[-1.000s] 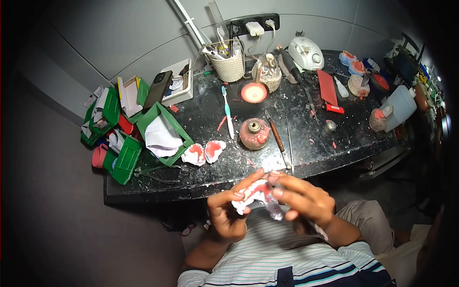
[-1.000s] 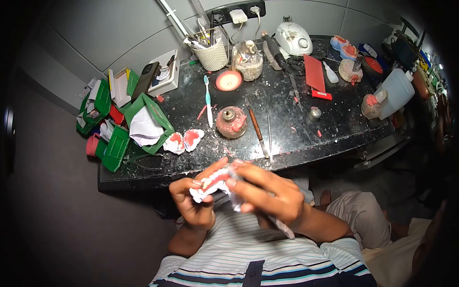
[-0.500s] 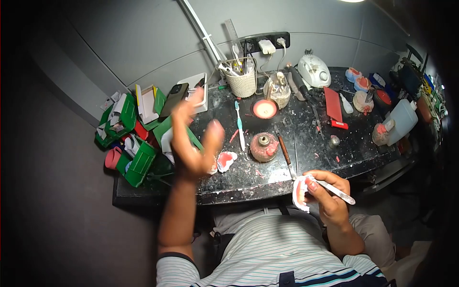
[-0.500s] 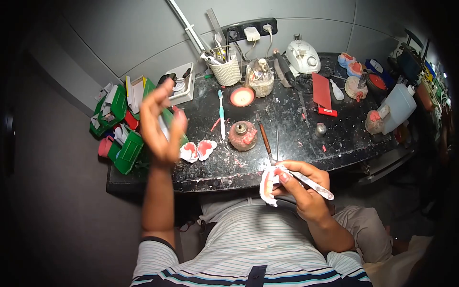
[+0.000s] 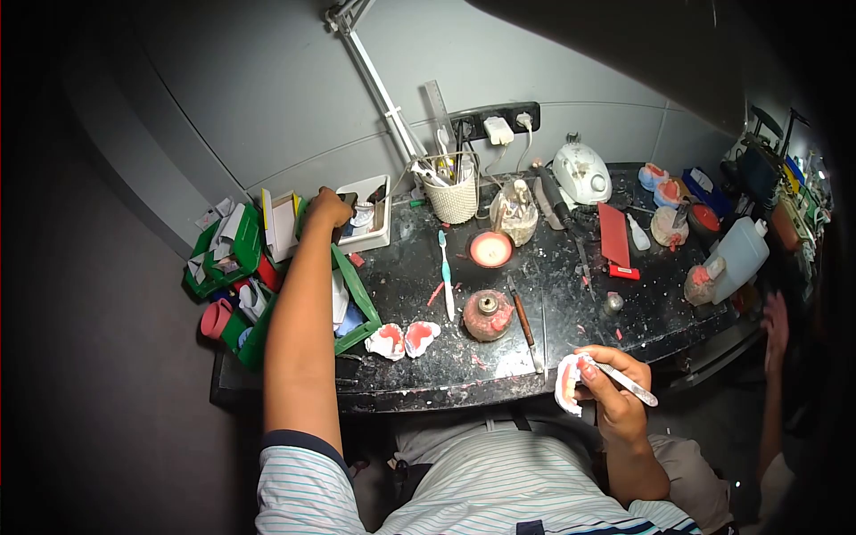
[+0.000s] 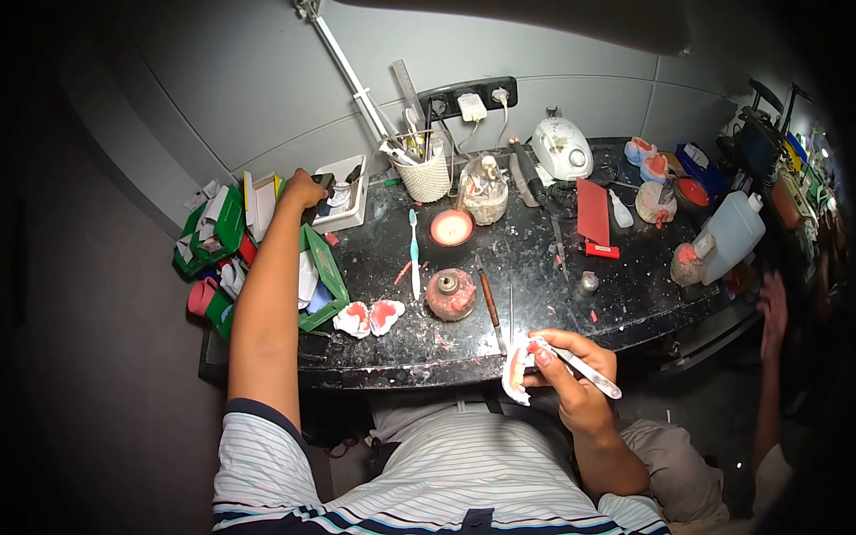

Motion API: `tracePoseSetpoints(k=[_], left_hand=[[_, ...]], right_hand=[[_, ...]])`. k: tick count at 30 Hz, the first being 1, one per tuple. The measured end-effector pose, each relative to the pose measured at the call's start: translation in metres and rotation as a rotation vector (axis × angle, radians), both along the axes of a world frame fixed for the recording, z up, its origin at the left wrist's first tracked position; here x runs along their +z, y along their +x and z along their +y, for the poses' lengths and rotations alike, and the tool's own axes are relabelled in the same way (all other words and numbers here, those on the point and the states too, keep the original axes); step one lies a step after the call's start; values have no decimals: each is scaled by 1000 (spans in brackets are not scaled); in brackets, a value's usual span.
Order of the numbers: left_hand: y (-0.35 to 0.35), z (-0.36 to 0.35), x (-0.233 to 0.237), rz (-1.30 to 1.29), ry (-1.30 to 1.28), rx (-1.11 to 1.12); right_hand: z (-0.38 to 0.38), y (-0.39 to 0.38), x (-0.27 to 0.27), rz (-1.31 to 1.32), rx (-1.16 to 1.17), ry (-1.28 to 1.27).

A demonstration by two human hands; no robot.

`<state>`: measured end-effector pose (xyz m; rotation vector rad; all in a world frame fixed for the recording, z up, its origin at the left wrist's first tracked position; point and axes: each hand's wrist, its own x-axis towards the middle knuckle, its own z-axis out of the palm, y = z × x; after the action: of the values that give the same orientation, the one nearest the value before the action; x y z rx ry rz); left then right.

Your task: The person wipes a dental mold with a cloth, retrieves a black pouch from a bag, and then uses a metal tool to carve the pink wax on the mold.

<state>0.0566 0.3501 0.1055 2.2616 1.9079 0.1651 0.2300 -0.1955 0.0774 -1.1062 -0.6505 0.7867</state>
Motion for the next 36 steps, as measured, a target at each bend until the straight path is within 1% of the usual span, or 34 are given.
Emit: tracePoseSetpoints(k=[2,3,5,8,11,12,14,18,20,29,33,36], left_hand=[[0,4,-6,-64,109,22],[0,3,-2,-64,108,25],[0,3,10,-38,-44,-13],[2,2,17,-41,-81,-14],[4,18,12,-18,-103,-32],[5,14,13,-20,-104,-32],[9,6,16,43,-63,-23],[12,1,14,45,-47,15],[14,-1,13,29,5,27],[8,11,1,-81,-9,21],[7,16,-6,-65,28,-9],[6,13,-3,-40,19,-27]], right_hand=[[1,0,-1,8,4,-10],[2,0,-2,13,7,-14],[3,-1,-3,11,16,-12],[4,-1,-4,23,29,-12],[4,0,-6,32,30,-14],[4,0,-7,27,27,-19],[4,1,-7,24,26,-27],[5,0,-7,33,33,-25],[5,0,-7,32,30,-29],[5,1,-8,37,23,-16],[5,1,-8,43,25,-18],[6,0,-6,35,26,-27]])
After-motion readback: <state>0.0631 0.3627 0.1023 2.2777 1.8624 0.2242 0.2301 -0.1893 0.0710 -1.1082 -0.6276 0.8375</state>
